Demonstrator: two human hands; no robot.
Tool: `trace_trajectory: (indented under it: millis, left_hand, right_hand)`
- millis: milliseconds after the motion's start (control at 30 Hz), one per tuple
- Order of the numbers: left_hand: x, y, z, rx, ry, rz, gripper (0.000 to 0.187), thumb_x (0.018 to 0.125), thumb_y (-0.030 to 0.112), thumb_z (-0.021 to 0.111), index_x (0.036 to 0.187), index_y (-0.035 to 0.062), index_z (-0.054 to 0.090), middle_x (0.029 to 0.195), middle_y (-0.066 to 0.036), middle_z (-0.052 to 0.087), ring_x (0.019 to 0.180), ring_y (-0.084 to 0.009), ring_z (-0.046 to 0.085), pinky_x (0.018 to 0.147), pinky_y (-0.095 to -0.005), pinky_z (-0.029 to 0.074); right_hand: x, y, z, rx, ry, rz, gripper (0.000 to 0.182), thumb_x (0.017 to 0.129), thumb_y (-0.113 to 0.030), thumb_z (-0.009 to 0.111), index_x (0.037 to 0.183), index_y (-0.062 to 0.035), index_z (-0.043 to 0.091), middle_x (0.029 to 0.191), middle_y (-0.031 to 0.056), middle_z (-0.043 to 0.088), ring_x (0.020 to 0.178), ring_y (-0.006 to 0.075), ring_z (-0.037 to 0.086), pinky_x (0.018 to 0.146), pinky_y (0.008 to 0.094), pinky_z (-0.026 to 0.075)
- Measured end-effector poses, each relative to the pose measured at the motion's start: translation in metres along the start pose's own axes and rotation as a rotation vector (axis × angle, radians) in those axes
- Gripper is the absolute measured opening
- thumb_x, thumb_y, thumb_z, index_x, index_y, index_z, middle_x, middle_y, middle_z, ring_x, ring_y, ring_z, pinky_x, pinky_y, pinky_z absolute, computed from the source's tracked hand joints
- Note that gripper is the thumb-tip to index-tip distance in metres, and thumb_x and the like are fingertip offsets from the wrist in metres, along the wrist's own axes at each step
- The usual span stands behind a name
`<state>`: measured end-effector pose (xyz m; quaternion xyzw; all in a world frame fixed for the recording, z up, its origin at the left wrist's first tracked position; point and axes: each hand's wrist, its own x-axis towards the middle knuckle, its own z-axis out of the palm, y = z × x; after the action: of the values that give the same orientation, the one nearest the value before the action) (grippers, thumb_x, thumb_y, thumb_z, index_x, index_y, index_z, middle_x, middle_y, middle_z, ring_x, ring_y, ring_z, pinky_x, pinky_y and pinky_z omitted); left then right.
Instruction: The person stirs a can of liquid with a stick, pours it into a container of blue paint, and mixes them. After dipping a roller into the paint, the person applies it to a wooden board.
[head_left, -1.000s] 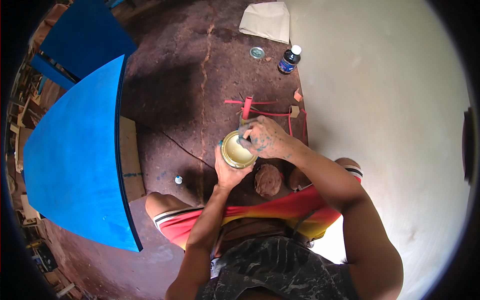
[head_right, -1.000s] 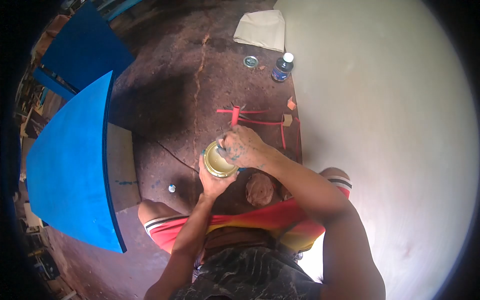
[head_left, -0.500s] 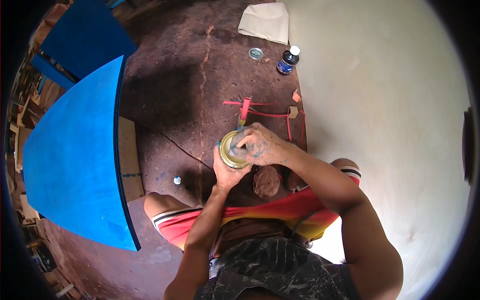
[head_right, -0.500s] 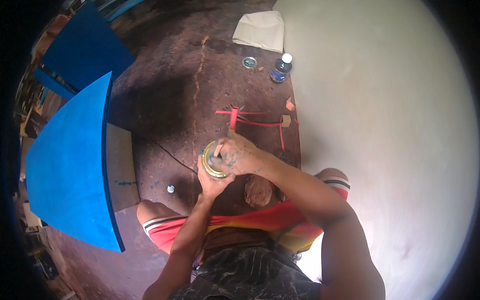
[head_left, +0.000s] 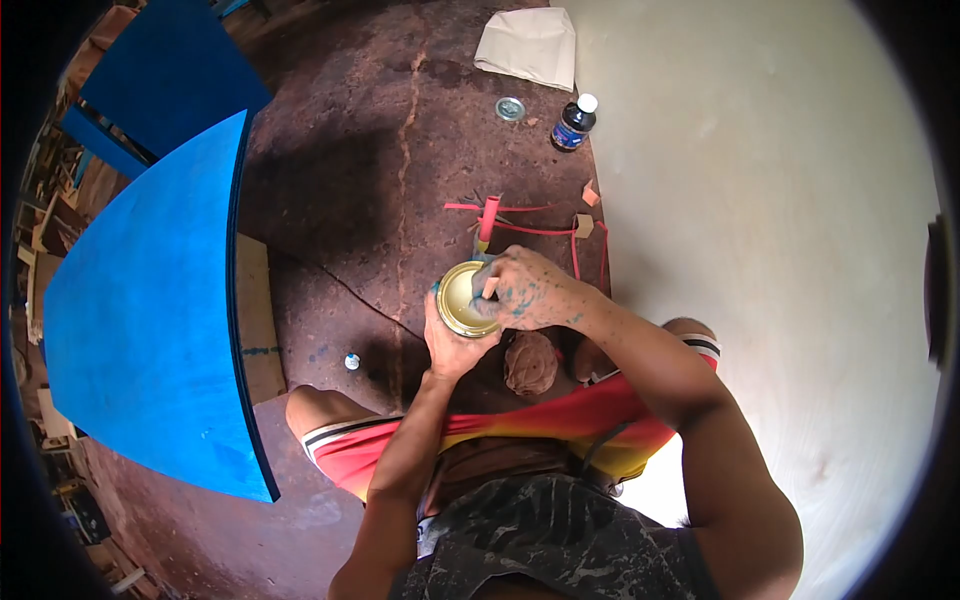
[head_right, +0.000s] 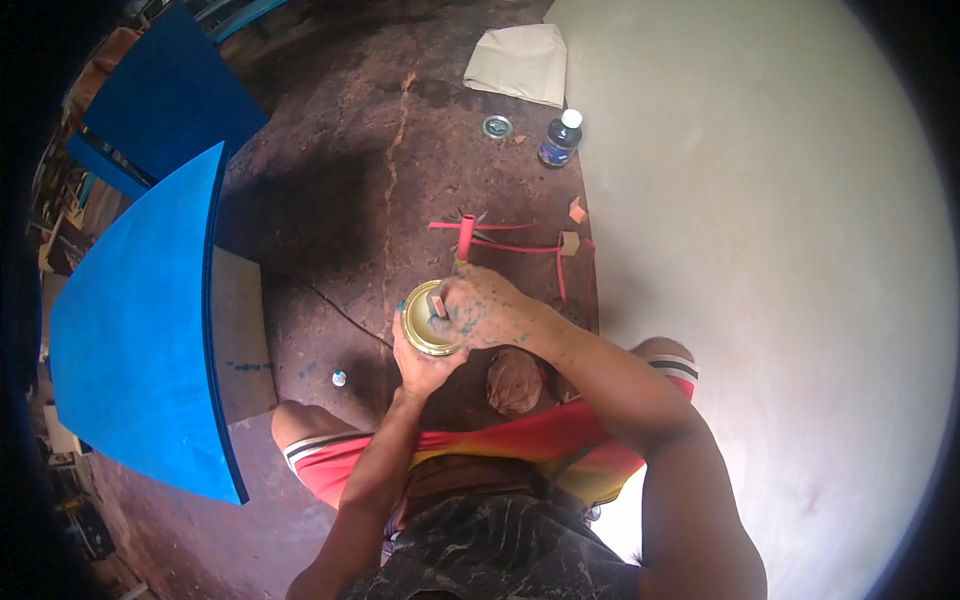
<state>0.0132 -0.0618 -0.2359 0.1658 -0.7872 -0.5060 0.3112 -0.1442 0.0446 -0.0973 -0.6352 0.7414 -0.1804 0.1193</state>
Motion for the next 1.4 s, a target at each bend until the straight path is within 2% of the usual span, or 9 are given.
trace_trajectory:
  millis: [133,367,500,600,1000,1100,1200,1300,1400]
  left_hand:
    - [0.002,0.001,-0.003,0.088,-0.045,0.045,0.109,0.059,0.024,0.101,0.145,0.0004,0.039,0.124,-0.017,0.067,0.114,-0.0323,0.069,0.100,-0.0437,0.055]
    - [-0.009,-0.021,-0.005,0.115,-0.049,0.006,0.118,0.056,0.025,0.101,0.149,-0.0061,0.036,0.128,-0.019,0.064,0.115,-0.0317,0.066,0.103,-0.0427,0.052]
    - [-0.013,-0.028,-0.005,0.191,-0.054,-0.028,0.121,0.056,0.029,0.100,0.151,-0.0051,0.033,0.129,-0.020,0.063,0.118,-0.0329,0.066,0.103,-0.0440,0.052]
    - [-0.016,-0.029,-0.002,0.226,-0.054,-0.069,0.122,0.056,0.030,0.100,0.151,-0.0048,0.032,0.130,-0.020,0.063,0.119,-0.0341,0.065,0.104,-0.0444,0.052]
    - [-0.012,-0.026,0.002,0.286,-0.136,-0.064,0.110,0.056,0.024,0.100,0.145,-0.0003,0.041,0.128,-0.020,0.063,0.117,-0.0364,0.065,0.102,-0.0456,0.052]
    - [-0.008,-0.028,0.002,0.337,-0.199,-0.082,0.117,0.057,0.028,0.100,0.149,-0.0061,0.037,0.133,-0.024,0.060,0.123,-0.0403,0.062,0.105,-0.0470,0.051]
    - [-0.001,-0.021,0.003,0.353,-0.288,-0.094,0.115,0.057,0.027,0.100,0.149,-0.0058,0.038,0.134,-0.025,0.059,0.123,-0.0410,0.061,0.105,-0.0474,0.051]
    - [-0.004,-0.030,0.005,0.388,-0.249,-0.053,0.113,0.056,0.027,0.100,0.147,-0.0014,0.040,0.132,-0.021,0.062,0.122,-0.0371,0.063,0.104,-0.0467,0.052]
    - [-0.002,-0.025,0.005,0.406,-0.306,-0.075,0.116,0.057,0.026,0.100,0.150,-0.0028,0.037,0.133,-0.022,0.062,0.123,-0.0371,0.063,0.105,-0.0465,0.052]
  right_hand:
    - [0.004,0.009,-0.011,0.308,0.056,0.015,0.026,0.087,-0.023,0.073,0.078,0.0011,0.068,0.079,0.0172,0.069,0.075,0.0358,0.068,0.073,0.0446,0.053]
    - [0.000,0.023,-0.022,0.251,0.143,0.137,0.026,0.087,-0.024,0.074,0.079,-0.0001,0.069,0.078,0.0174,0.068,0.073,0.0362,0.067,0.070,0.0449,0.053]
    - [0.000,0.033,-0.016,0.280,0.063,0.223,0.024,0.084,-0.025,0.074,0.079,-0.0022,0.069,0.073,0.0184,0.068,0.070,0.0373,0.068,0.069,0.0458,0.055]
    - [-0.002,0.037,-0.007,0.253,0.140,0.155,0.022,0.084,-0.024,0.073,0.080,-0.0023,0.070,0.073,0.0185,0.068,0.070,0.0376,0.069,0.069,0.0451,0.056]
    - [0.005,0.045,0.001,0.324,0.034,0.299,0.027,0.081,-0.025,0.074,0.076,0.0002,0.066,0.071,0.0231,0.068,0.066,0.0406,0.070,0.065,0.0480,0.055]
    - [0.006,0.048,0.003,0.285,0.068,0.278,0.027,0.082,-0.025,0.074,0.076,0.0002,0.066,0.071,0.0224,0.068,0.067,0.0407,0.070,0.066,0.0486,0.056]
    - [0.006,0.048,0.001,0.281,0.043,0.302,0.028,0.083,-0.026,0.073,0.075,0.0006,0.066,0.071,0.0224,0.069,0.071,0.0400,0.072,0.067,0.0493,0.056]
    - [0.007,0.044,-0.002,0.291,0.125,0.310,0.028,0.084,-0.026,0.073,0.079,0.0013,0.069,0.073,0.0220,0.071,0.075,0.0397,0.074,0.070,0.0499,0.057]
    - [0.007,0.040,-0.013,0.336,0.038,0.368,0.031,0.085,-0.029,0.075,0.088,0.0015,0.075,0.078,0.0211,0.073,0.079,0.0388,0.075,0.074,0.0493,0.059]
